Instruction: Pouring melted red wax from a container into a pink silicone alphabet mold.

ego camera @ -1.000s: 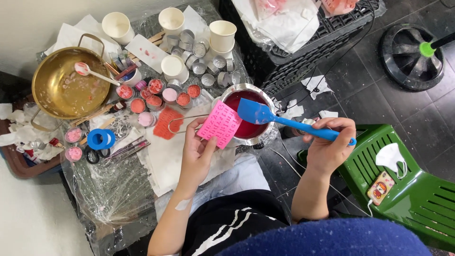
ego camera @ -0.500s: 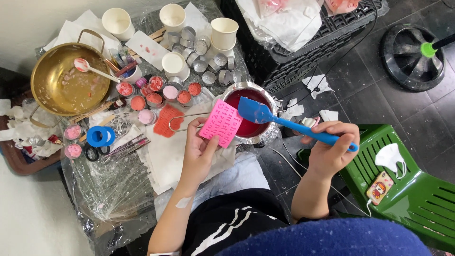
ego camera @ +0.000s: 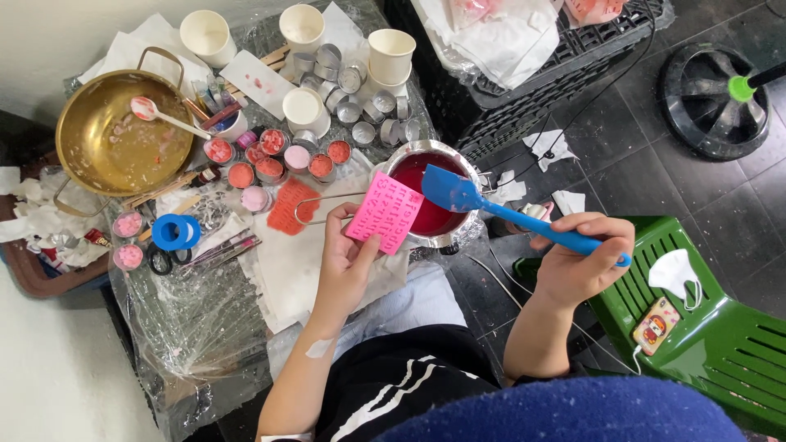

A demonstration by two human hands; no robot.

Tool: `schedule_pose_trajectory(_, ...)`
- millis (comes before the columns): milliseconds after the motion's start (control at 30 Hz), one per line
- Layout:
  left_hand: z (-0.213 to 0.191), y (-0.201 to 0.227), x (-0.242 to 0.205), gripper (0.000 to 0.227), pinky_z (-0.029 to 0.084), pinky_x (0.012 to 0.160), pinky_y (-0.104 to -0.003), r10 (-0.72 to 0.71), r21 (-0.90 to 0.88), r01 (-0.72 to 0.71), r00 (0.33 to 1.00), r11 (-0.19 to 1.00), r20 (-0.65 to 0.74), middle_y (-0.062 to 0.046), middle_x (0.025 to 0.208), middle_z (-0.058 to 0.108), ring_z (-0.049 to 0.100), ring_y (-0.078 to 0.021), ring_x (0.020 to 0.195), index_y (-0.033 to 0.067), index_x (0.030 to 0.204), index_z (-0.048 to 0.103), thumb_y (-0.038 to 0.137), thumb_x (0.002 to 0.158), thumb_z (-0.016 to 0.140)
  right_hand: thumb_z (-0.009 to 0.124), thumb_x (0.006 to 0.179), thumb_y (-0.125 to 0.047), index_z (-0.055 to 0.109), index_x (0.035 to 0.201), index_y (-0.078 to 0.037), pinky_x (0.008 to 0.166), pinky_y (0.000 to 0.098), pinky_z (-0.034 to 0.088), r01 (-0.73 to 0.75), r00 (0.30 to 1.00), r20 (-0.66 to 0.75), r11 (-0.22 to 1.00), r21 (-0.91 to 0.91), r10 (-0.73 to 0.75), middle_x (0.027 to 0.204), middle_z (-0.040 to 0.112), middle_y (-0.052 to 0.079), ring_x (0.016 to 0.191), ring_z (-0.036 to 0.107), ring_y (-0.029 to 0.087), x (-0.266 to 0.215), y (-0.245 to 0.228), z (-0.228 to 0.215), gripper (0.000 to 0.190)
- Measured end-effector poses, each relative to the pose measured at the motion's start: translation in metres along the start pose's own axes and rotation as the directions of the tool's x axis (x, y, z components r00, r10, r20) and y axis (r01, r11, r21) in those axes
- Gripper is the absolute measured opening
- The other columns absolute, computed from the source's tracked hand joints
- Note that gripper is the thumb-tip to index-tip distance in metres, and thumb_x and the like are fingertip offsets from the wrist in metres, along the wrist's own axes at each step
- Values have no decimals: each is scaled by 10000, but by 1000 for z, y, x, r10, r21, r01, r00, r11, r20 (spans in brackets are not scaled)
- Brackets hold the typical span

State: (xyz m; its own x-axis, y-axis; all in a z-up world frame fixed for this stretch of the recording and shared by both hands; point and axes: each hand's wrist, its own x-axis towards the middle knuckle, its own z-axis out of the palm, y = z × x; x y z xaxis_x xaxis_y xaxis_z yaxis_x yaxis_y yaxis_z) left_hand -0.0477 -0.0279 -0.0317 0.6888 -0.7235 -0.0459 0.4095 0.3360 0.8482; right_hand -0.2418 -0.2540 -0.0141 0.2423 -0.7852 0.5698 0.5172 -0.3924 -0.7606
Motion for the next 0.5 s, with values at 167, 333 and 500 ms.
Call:
schedule_pose_trajectory(167,-1,-2,-1,421,572,1000,-367,5,-16,-5,1000,1000,-11,-125,1275,625,655,-172,1153,40,1377,327,-33,1024,543,458,1183,-451,469,1043,-6,438,293,495,-46,993,-108,997,56,52,859,631,223,527,576,219,0,4,-6,466)
schedule_pose_trajectory(333,0,0,-1,428,577,992,-371,-7,-10,7,1000,1000,-20,-124,1267,639,665,-175,1139,50,1382,325,-24,1021,543,489,1200,-435,468,1043,-3,478,309,510,-83,992,-87,995,58,88,895,637,222,599,584,242,0,13,-17,460)
schedule_pose_trajectory(500,0,3,-1,442,588,973,-377,-56,-29,55,998,998,-21,-123,1266,649,674,-177,1121,56,1402,328,-12,1017,536,492,1184,-405,458,1000,-32,444,297,480,-111,974,-193,991,69,122,862,641,207,510,554,219,4,11,-7,417)
